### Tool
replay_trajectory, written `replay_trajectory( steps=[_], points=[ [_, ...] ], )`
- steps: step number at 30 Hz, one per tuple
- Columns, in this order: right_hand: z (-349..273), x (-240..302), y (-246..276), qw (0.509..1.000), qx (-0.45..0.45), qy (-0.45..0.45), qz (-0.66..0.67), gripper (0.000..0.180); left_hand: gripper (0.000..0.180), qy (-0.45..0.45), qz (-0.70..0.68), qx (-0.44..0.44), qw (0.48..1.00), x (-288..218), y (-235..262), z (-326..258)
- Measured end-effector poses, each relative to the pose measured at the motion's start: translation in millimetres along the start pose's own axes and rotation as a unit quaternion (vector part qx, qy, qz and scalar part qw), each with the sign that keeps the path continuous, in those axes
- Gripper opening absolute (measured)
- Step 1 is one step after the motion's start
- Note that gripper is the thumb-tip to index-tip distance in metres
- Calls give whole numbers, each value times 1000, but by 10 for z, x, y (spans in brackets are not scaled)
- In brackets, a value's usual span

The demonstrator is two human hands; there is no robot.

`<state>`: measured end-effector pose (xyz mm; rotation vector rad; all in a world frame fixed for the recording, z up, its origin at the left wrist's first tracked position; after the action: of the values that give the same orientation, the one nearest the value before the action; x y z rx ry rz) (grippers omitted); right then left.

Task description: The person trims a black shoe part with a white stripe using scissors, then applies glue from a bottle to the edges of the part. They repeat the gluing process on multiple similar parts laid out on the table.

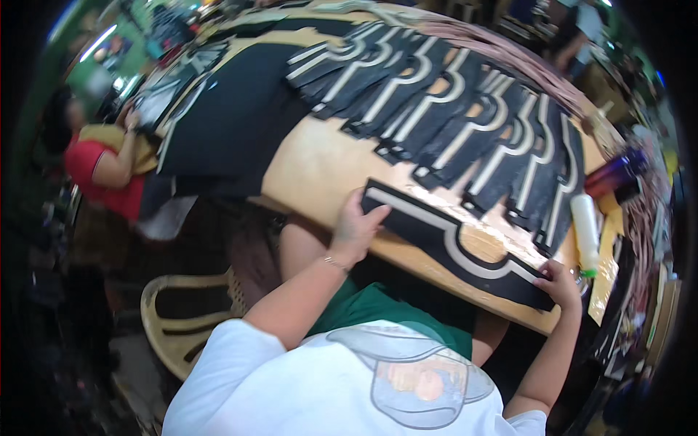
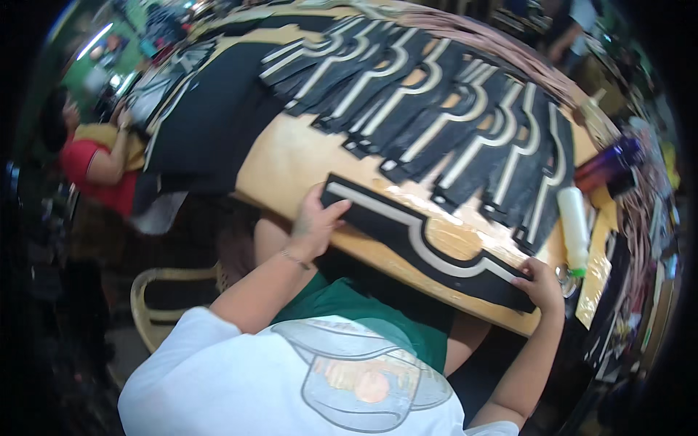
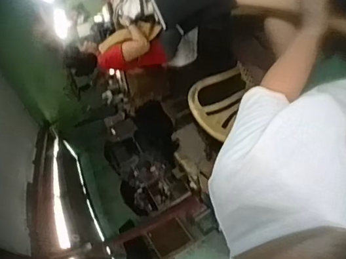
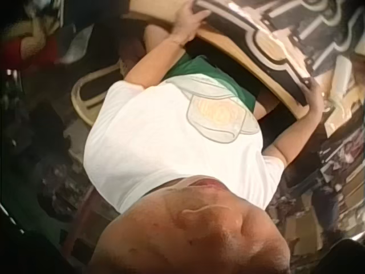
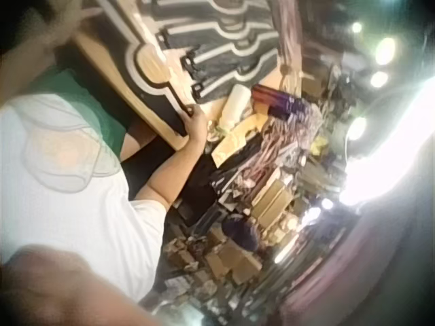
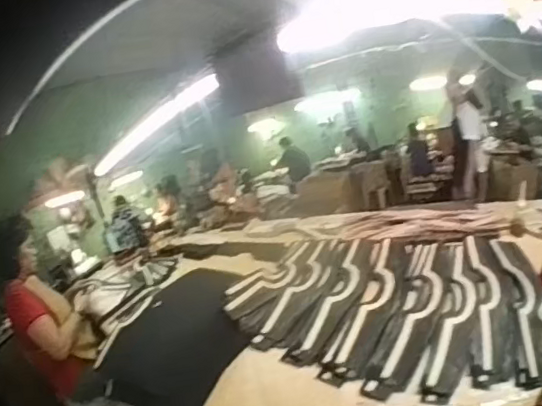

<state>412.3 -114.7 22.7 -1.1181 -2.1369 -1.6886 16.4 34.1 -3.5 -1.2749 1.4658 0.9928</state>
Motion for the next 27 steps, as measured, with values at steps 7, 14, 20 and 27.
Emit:
replay_trajectory(
  steps=[7,14,20,27],
  points=[
    [35,229,174,997,65,17,-25,29,52,14,31,40,999,-127,161,-41],
    [-34,285,106,994,18,-37,-105,31,52,-111,205,70,970,28,194,140],
    [-48,340,168,990,-30,-33,-133,31,48,-120,301,85,942,-49,231,225],
    [319,65,775,913,-363,30,-184,74,44,-182,371,39,910,-54,281,372]
  ],
)
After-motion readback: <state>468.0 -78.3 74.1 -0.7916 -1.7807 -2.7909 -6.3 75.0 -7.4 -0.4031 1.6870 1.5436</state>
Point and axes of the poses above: each hand's wrist, its own z-axis towards the middle knuckle, its own y-axis out of the back of the hand, x = y × z, the point moved 5 cm from there along z, towards the middle knuckle, and after that the axes turned 10 degrees about z, right-handed, at the moved point
